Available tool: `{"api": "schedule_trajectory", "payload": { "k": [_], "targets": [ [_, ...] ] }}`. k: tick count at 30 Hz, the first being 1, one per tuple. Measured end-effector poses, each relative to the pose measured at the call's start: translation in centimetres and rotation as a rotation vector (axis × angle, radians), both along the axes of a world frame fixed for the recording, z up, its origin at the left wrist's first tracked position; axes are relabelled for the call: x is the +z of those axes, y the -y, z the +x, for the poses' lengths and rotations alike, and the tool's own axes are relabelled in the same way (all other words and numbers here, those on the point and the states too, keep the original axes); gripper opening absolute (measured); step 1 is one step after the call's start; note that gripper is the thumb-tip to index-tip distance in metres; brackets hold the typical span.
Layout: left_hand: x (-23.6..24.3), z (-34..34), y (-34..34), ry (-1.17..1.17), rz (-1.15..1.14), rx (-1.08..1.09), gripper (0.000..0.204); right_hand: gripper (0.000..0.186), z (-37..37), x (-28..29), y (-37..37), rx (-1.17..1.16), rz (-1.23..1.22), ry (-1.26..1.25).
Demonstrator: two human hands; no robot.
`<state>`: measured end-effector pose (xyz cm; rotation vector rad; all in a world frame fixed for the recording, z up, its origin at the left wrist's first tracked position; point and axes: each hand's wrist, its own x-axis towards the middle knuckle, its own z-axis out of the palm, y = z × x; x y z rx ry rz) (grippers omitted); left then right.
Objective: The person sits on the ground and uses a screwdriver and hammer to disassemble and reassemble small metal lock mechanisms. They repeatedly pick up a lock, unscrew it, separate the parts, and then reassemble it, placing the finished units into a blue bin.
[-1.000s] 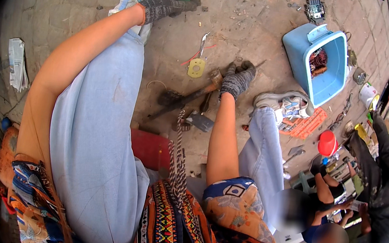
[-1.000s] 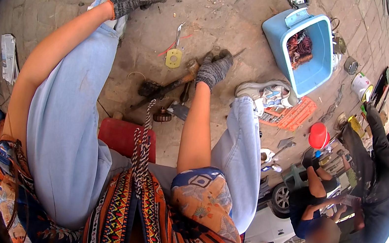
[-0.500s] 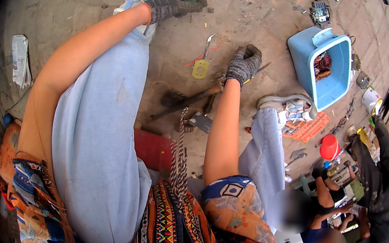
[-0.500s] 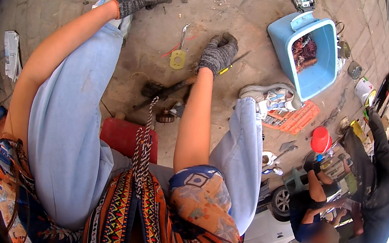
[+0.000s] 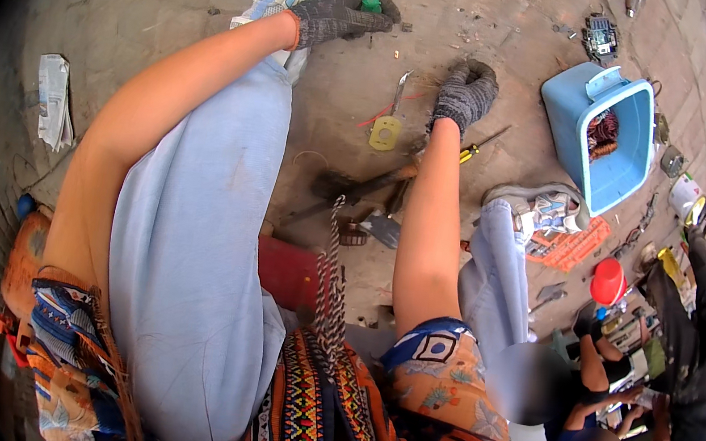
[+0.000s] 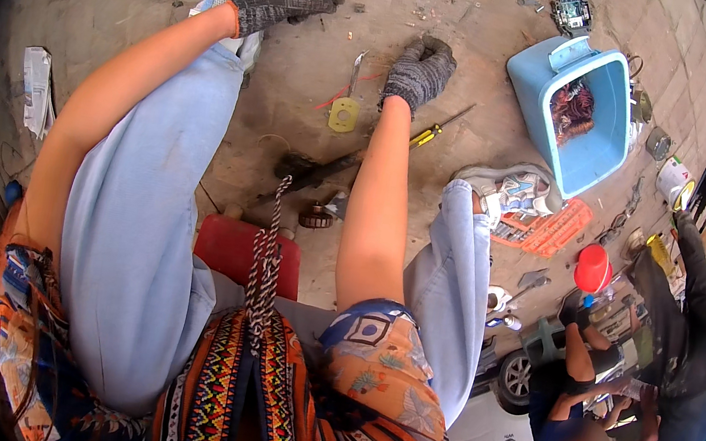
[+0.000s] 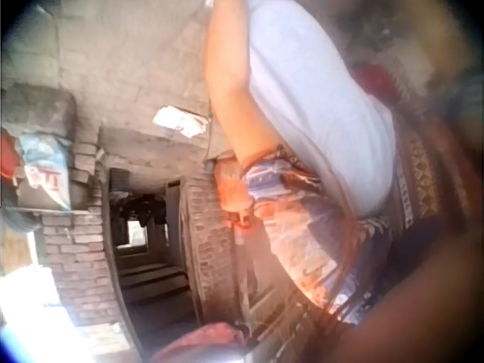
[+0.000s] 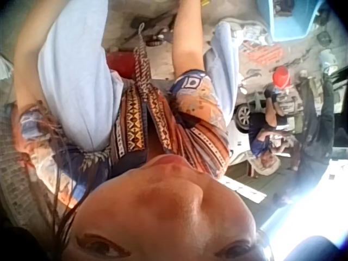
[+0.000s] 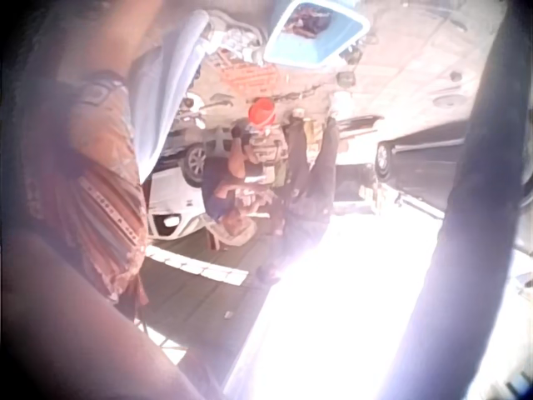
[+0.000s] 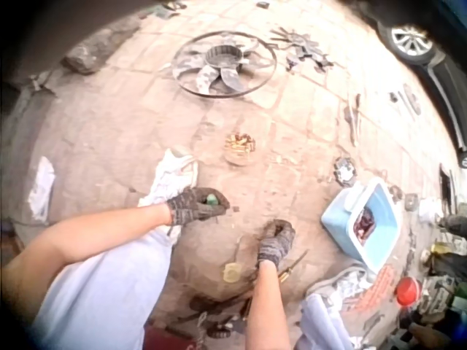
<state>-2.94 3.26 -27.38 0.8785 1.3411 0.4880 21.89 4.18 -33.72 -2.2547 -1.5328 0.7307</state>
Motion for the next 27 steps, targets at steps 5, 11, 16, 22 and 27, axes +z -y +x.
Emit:
{"api": "schedule_trajectory", "payload": {
  "k": [5,11,16,22,27],
  "targets": [
    [-0.2,-0.3,0.2,-0.017,0.003,-0.004,0.027,0.015,-2.1,0.4,2.7,0.008,-0.028,-0.235],
    [-0.2,-0.3,0.2,-0.007,0.019,0.002,0.025,0.019,-4.6,0.7,6.3,0.098,-0.071,-0.305],
    [-0.7,-0.4,0.3,0.021,0.013,0.014,0.025,0.024,-5.0,1.7,6.6,0.198,0.061,-0.078],
    [-0.6,-0.4,0.2,0.013,0.002,0.019,0.024,0.02,-6.6,1.3,5.3,0.254,0.058,-0.025],
    [-0.6,-0.6,0.1,0.014,-0.013,-0.01,0.024,0.017,-6.4,0.2,5.0,0.345,0.045,0.02]
  ]
}}
